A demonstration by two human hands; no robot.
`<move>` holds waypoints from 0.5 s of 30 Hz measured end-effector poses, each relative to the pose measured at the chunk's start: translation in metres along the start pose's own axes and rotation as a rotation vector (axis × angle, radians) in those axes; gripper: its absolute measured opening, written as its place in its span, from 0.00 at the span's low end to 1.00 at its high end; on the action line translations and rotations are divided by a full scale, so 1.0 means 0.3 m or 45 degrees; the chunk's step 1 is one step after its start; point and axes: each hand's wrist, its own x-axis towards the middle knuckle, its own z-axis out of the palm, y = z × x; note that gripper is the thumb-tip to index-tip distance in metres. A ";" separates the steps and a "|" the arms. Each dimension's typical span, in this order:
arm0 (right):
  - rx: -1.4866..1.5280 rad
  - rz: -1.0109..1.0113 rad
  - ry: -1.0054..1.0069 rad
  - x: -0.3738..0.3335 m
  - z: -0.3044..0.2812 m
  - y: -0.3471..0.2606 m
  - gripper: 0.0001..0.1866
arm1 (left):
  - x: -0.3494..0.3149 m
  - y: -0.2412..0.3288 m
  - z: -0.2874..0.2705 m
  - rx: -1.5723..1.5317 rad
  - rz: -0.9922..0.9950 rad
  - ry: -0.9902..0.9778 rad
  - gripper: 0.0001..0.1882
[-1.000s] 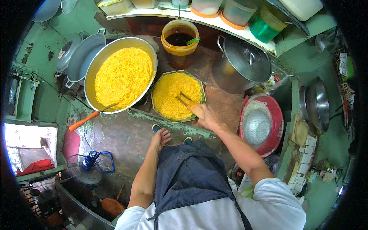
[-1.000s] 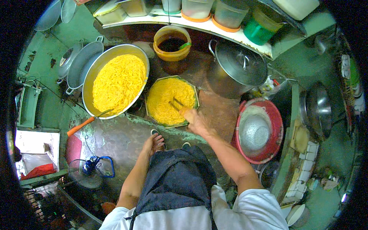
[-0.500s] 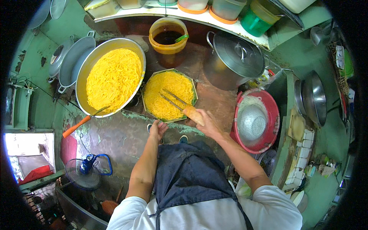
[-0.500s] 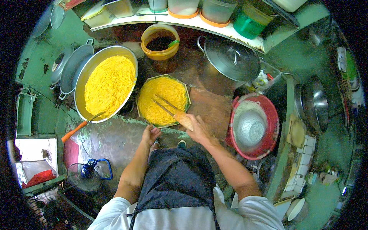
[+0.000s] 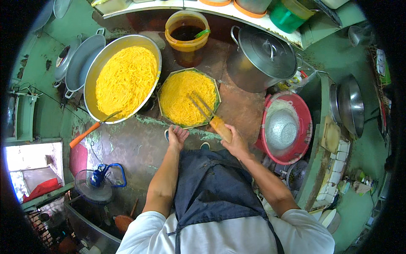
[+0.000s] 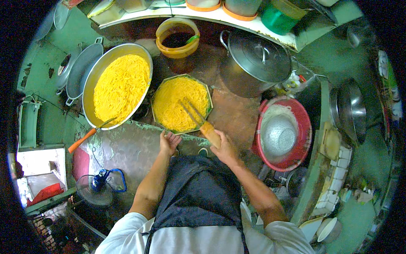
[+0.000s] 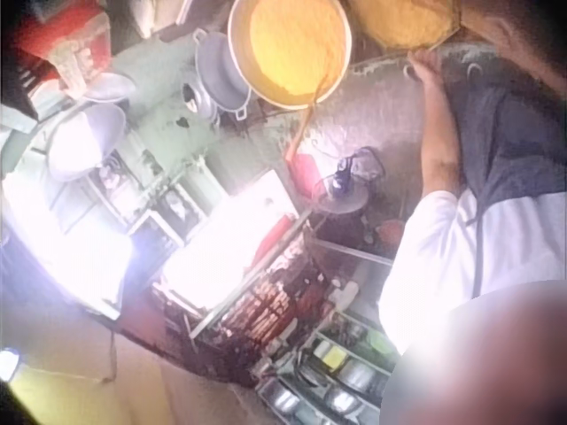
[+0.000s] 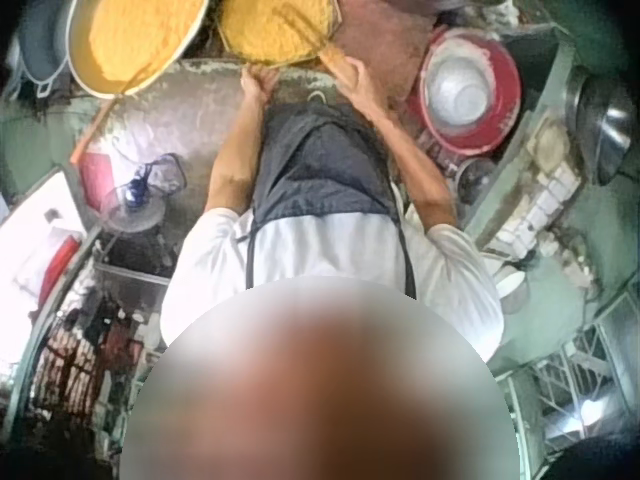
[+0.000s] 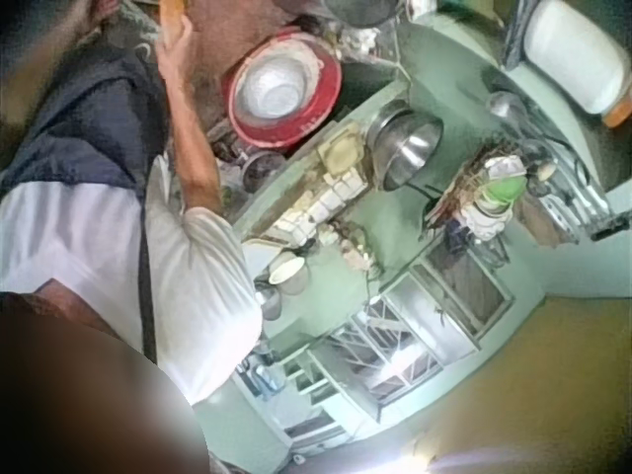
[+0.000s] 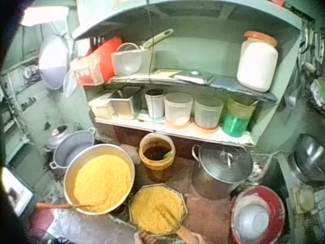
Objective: The person scoops yellow noodles from a large pot into a serving tray, then blanches chopped green vegetables in boiling water and places them on top. The person slices hard-boiled eggs and arranges the slices in a circular pattern around the vegetables on the tray.
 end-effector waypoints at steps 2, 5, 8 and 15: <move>-0.037 -0.011 -0.073 -0.039 0.007 0.003 0.36 | 0.001 -0.008 0.007 -0.119 -0.035 0.023 0.34; -0.042 -0.054 -0.091 -0.083 0.010 0.008 0.36 | -0.006 -0.015 0.018 -0.197 -0.057 -0.009 0.40; -0.104 -0.041 -0.135 -0.101 0.002 0.006 0.37 | -0.037 -0.011 0.036 -0.252 -0.058 -0.013 0.44; -0.175 -0.024 -0.095 -0.111 -0.108 0.028 0.36 | -0.125 0.029 0.065 -0.188 -0.093 -0.060 0.53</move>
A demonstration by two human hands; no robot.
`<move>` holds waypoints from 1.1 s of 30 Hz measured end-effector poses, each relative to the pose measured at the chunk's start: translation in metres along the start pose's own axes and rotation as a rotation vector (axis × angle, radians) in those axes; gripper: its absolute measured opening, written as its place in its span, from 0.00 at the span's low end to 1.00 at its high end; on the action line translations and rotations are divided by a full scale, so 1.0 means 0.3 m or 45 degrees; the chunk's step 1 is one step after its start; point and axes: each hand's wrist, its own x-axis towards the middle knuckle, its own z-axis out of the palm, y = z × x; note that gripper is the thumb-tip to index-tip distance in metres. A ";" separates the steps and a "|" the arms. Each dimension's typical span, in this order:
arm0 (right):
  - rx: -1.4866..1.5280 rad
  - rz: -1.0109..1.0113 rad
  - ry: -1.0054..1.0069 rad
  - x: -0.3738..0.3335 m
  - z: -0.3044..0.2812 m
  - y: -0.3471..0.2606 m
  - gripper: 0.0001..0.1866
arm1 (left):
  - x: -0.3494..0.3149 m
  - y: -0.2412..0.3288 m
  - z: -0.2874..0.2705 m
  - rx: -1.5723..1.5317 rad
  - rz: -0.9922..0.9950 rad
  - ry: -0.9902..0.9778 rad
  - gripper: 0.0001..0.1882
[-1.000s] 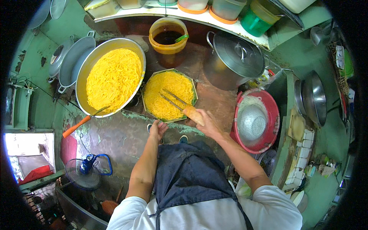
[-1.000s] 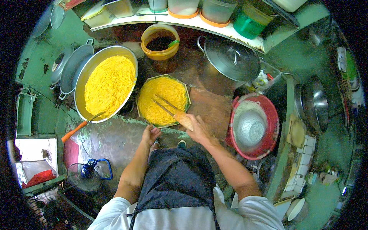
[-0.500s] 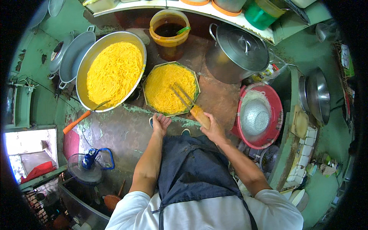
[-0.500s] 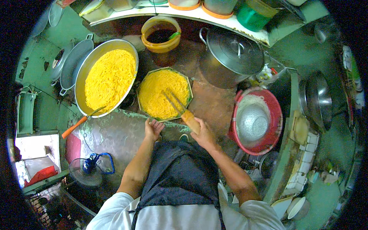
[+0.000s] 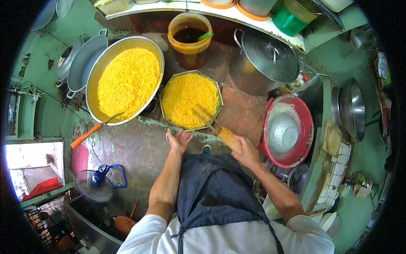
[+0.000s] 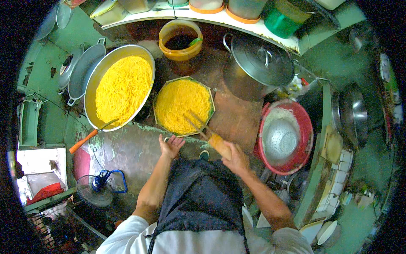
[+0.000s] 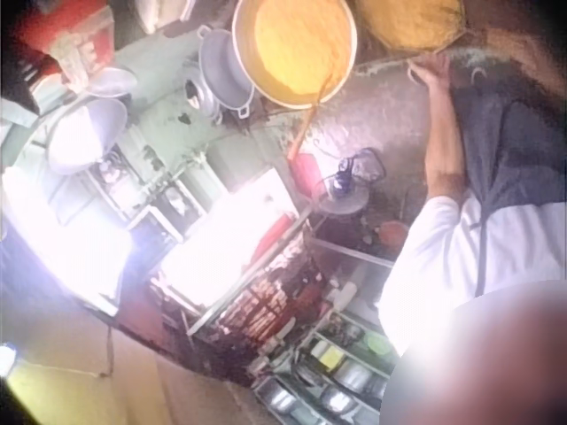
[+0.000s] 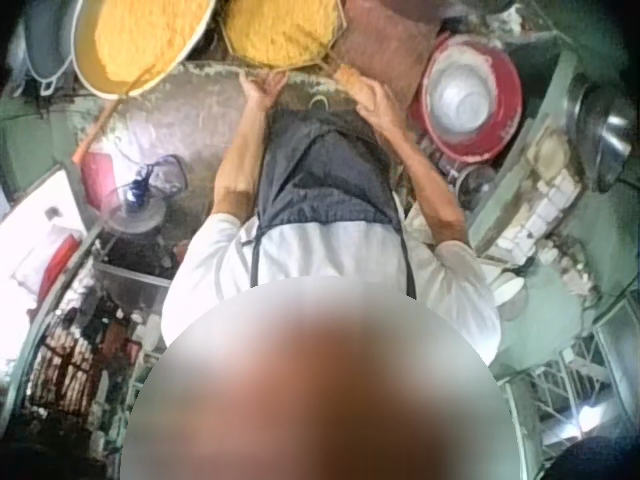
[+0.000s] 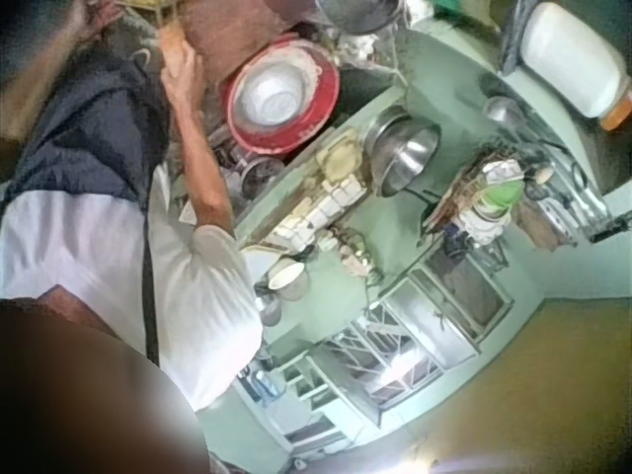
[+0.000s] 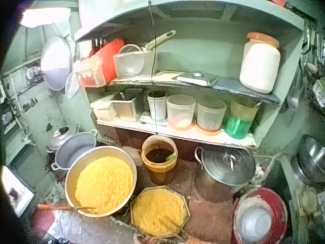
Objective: The person scoops yellow noodles from a large pot into a serving tray, then blanches chopped green vegetables in boiling water and places them on top. The person slices hard-boiled eggs and arranges the slices in a circular pattern around the vegetables on the tray.
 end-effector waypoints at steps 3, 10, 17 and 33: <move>0.040 -0.118 0.120 0.087 0.006 -0.002 0.36 | 0.014 -0.003 -0.006 0.033 0.019 -0.015 0.51; 0.108 0.034 0.167 0.281 0.065 -0.013 0.36 | 0.019 -0.019 -0.060 0.148 -0.028 -0.071 0.45; 0.302 0.094 0.159 0.223 0.053 0.002 0.36 | 0.050 -0.007 -0.067 0.271 0.040 -0.006 0.43; -0.513 -0.735 0.015 0.314 -0.423 -0.582 0.32 | 0.116 -0.010 -0.070 0.319 0.160 0.076 0.19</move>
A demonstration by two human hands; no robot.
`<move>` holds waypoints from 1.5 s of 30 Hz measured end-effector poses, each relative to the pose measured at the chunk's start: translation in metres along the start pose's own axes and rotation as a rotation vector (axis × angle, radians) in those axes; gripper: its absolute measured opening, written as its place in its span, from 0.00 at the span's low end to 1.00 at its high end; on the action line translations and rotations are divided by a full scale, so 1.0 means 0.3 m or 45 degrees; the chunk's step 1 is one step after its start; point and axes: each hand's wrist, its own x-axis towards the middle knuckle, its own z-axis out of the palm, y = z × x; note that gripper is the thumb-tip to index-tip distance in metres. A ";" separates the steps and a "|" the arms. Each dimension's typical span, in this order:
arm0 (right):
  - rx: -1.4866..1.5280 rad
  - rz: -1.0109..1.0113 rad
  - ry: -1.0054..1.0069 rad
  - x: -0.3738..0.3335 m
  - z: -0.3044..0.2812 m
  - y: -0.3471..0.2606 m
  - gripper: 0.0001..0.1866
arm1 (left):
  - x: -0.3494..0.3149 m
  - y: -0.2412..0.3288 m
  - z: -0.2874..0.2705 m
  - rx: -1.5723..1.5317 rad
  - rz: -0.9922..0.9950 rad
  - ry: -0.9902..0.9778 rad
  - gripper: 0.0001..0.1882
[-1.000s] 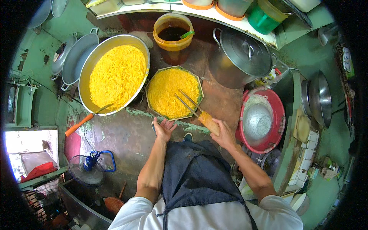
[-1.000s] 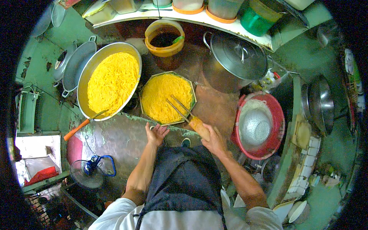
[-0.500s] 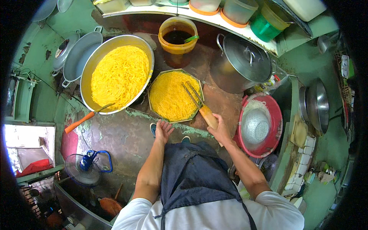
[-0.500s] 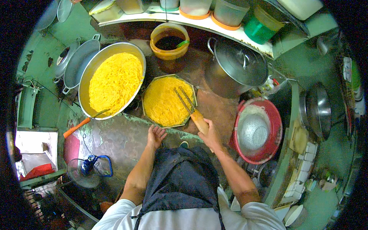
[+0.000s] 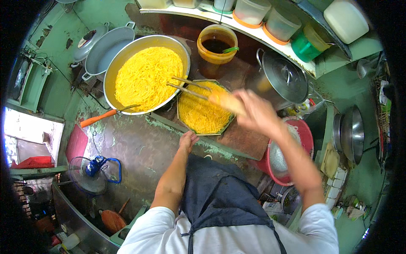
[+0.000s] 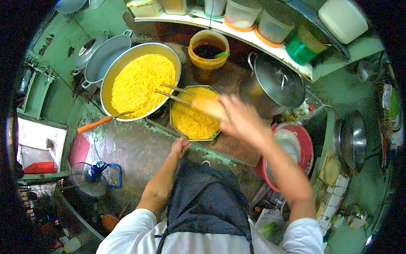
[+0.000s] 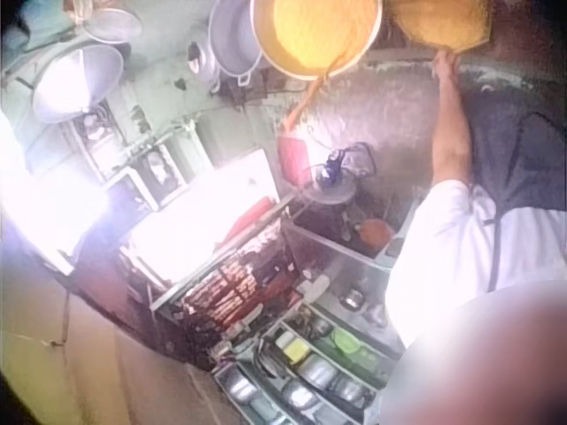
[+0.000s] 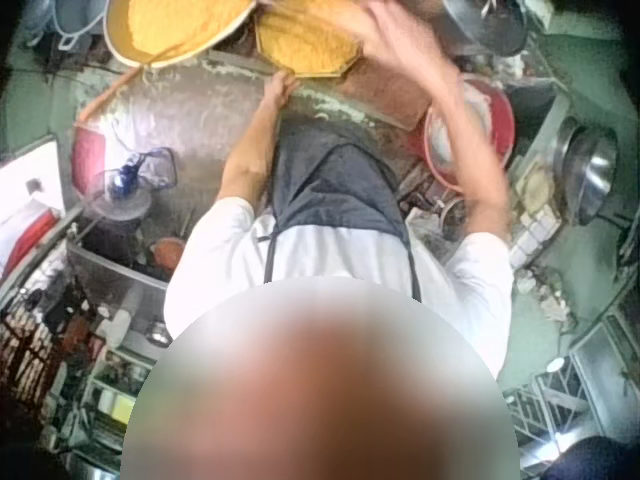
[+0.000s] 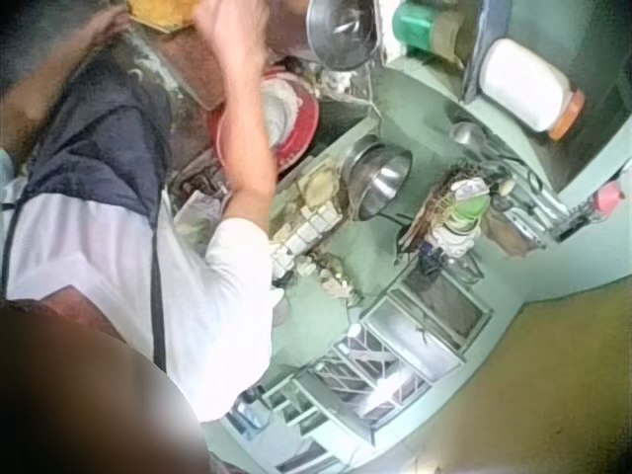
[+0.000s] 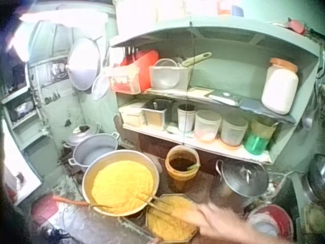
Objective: The person scoops yellow noodles from a large pot into a serving tray, then blanches chopped green vegetables in boiling water and places them on top. The person slices hard-boiled eggs and arranges the slices in a circular pattern around the vegetables on the tray.
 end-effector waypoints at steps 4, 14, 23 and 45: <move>-0.484 -0.272 -0.225 0.387 -0.184 -0.114 0.22 | 0.003 -0.007 0.001 0.108 0.084 -0.054 0.15; 0.167 -0.642 0.087 0.575 0.111 -0.302 0.16 | -0.014 -0.003 -0.002 0.063 0.047 -0.079 0.19; 1.348 0.852 0.267 0.302 0.526 0.359 0.17 | -0.075 0.086 -0.173 0.087 -0.039 -0.135 0.09; 0.783 1.117 -0.133 0.426 0.900 0.557 0.45 | 0.059 0.181 -0.095 -0.267 -0.254 -0.089 0.52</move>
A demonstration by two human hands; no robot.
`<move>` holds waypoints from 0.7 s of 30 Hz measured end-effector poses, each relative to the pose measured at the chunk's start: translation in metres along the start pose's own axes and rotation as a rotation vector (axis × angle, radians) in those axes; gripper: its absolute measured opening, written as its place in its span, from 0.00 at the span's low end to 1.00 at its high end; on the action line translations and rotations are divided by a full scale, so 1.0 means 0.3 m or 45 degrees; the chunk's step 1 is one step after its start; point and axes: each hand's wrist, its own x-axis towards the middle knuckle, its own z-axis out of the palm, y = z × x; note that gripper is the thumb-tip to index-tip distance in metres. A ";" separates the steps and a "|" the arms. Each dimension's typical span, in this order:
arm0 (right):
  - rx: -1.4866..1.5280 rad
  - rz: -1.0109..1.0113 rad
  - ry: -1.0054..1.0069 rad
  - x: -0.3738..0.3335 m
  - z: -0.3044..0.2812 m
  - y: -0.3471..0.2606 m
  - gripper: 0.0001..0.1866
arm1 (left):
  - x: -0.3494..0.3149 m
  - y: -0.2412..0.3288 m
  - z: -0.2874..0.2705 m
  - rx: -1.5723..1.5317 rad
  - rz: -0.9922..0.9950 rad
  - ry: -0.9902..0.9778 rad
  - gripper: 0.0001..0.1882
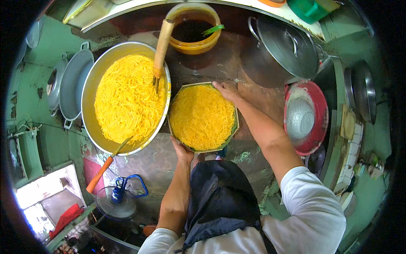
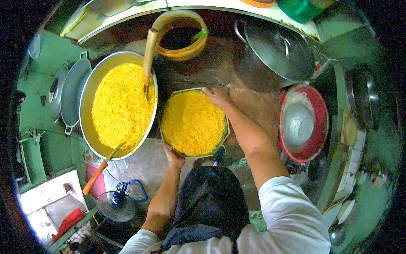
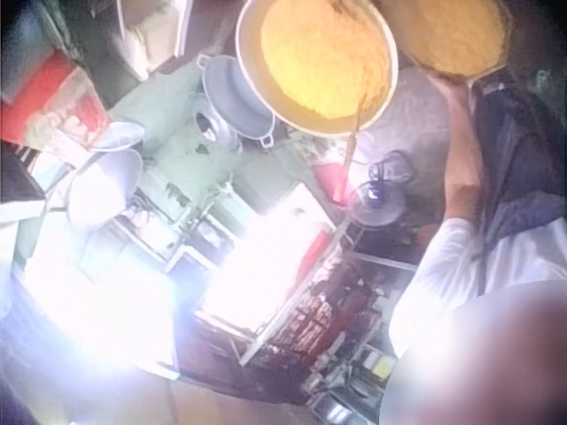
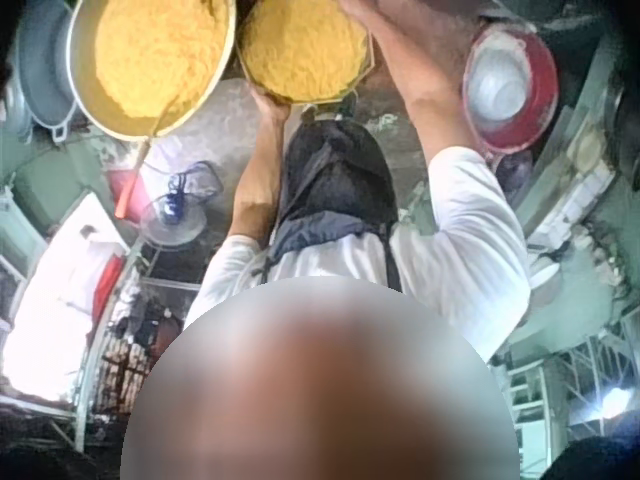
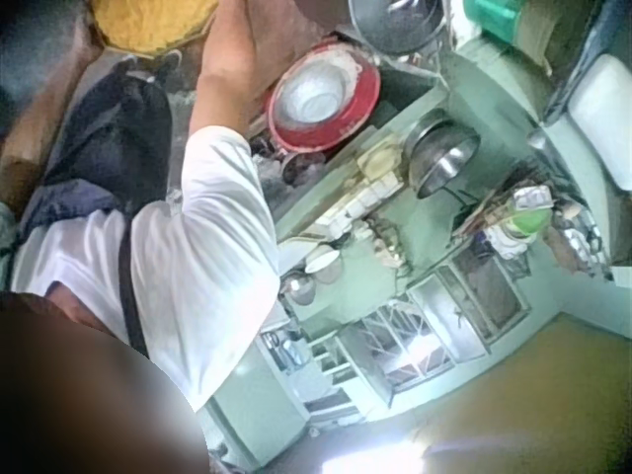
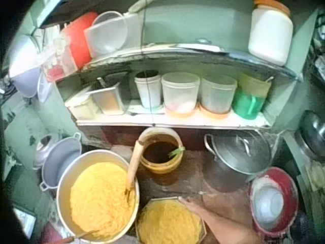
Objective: The person scoops yellow noodles from a large pot into a serving tray, then blanches chopped green vegetables in boiling water and places them on top. The person slices hard-boiled eggs and arranges the slices in a circular pattern around the vegetables on the tray.
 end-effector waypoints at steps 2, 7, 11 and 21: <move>0.067 -0.052 0.009 -0.036 0.007 0.022 0.43 | -0.014 0.000 0.012 0.032 -0.004 -0.030 0.53; 0.319 -0.106 0.230 -0.152 0.056 0.103 0.38 | -0.079 0.032 0.008 0.162 -0.008 -0.048 0.48; 0.548 -0.040 0.405 -0.266 0.070 0.194 0.36 | -0.133 0.079 0.043 0.410 -0.019 -0.199 0.46; 0.802 0.344 0.914 -0.713 -0.163 0.469 0.33 | -0.259 0.013 0.559 1.068 -0.251 -0.621 0.43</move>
